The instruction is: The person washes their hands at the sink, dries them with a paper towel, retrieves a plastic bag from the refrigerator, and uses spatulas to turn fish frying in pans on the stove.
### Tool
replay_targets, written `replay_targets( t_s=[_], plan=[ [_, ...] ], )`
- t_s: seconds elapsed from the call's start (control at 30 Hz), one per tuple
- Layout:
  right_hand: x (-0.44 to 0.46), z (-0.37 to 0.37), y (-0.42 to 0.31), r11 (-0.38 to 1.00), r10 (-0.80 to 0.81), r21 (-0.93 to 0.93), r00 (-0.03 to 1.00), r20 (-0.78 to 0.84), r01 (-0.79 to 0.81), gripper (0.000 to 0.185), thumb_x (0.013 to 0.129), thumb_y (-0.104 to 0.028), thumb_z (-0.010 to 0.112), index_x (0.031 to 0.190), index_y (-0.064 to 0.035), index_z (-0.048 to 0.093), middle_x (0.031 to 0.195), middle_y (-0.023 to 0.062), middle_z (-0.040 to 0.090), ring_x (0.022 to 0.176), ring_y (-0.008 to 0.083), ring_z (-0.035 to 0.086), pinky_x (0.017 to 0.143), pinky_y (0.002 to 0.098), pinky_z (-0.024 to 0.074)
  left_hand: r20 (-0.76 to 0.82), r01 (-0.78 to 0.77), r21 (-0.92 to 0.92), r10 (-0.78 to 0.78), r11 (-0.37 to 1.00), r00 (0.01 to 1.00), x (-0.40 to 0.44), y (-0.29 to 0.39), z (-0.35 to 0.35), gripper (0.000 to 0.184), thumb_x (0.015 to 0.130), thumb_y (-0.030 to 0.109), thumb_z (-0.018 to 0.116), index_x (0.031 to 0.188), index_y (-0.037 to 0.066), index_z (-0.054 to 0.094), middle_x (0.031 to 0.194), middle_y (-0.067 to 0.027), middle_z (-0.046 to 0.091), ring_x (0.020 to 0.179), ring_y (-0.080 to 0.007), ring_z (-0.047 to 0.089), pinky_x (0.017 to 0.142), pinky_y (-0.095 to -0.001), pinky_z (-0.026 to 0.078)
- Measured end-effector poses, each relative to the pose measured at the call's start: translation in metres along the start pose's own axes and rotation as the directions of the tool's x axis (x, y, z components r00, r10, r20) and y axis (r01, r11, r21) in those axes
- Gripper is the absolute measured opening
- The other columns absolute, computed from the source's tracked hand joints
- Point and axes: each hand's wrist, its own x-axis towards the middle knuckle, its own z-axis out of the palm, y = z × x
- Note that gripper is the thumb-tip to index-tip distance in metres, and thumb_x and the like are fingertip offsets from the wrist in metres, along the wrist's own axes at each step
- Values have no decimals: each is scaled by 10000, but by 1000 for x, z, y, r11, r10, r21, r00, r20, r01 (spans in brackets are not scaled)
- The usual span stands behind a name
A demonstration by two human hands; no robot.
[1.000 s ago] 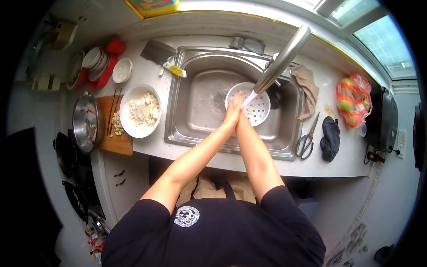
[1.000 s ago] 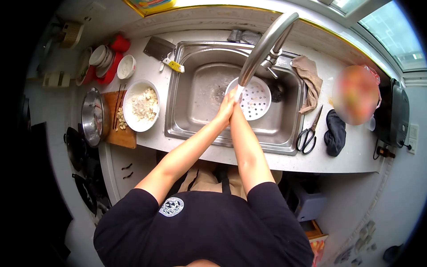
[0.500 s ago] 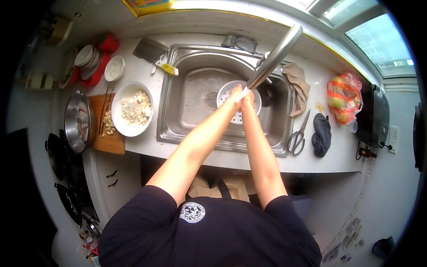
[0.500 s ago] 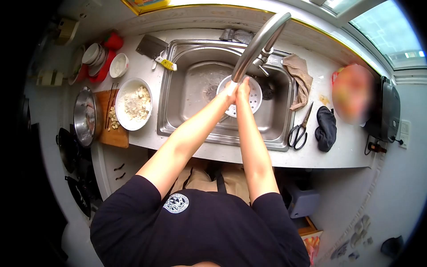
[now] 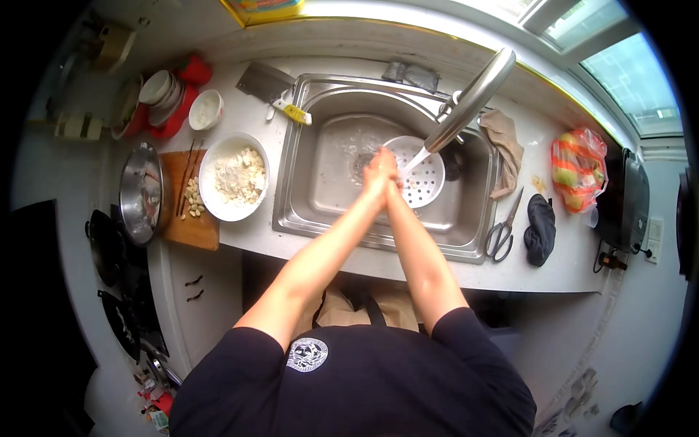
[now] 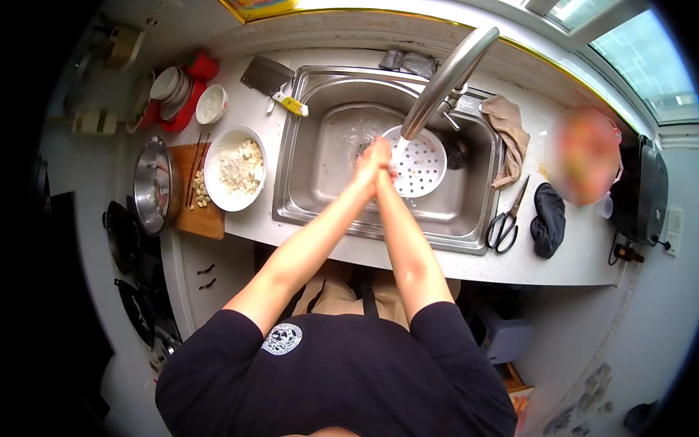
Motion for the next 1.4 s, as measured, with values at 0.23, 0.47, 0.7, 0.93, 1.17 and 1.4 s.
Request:
replay_targets(
  t_s=[0.23, 0.47, 0.7, 0.93, 1.17, 1.4],
  plan=[
    [-1, -54, 7, 878, -260, -278, 876, 405, 389, 358, 825, -286, 451, 1020, -9, 568, 974, 157, 585, 849, 257, 579, 706, 351, 455, 326, 500, -145, -436, 854, 839, 21, -4, -3, 310, 705, 147, 610, 948, -13, 503, 836, -214, 548, 674, -346, 572, 575, -459, 489],
    [-37, -70, -49, 560, 477, 717, 869, 131, -416, 137, 759, 32, 457, 771, 32, 594, 807, 139, 601, 716, 254, 596, 650, 313, 491, 275, 125, -13, -116, 992, 954, 30, -34, 11, 205, 768, 200, 609, 779, 12, 529, 658, -111, 551, 578, -224, 563, 522, -328, 484],
    [-30, -61, -32, 243, 525, 875, 815, 246, -420, 280, 752, 111, 453, 1022, 50, 494, 1079, 136, 487, 1020, 219, 478, 875, 284, 395, 570, 267, -202, -109, 942, 814, 48, -26, -3, 345, 871, 323, 497, 1048, 28, 523, 670, -57, 558, 558, -153, 550, 515, -259, 481],
    [-34, -22, -4, 892, 360, 202, 905, 227, -405, 417, 912, -343, 385, 1139, -3, 461, 1166, 133, 469, 1078, 198, 439, 930, 304, 328, 251, 125, 54, -135, 991, 959, 39, -19, -18, 456, 842, 444, 506, 1062, 46, 547, 835, -111, 567, 652, -183, 556, 563, -312, 473],
    [-47, -21, -55, 762, 450, 313, 811, 375, -567, 570, 905, -495, 283, 1230, -54, 438, 1219, 99, 465, 1115, 216, 434, 938, 334, 335, -47, 98, 204, -90, 974, 995, 72, -48, -32, 329, 851, 375, 466, 980, 94, 579, 782, -26, 549, 709, -146, 518, 607, -295, 430],
    [-35, -29, -51, 756, 491, 294, 803, 337, -585, 613, 890, -526, 288, 1200, -21, 442, 1164, 106, 493, 1093, 212, 444, 934, 324, 329, 112, 69, 91, -80, 993, 991, 54, -31, -8, 303, 882, 307, 383, 982, 74, 550, 818, -53, 558, 739, -141, 527, 644, -305, 448]
  ],
)
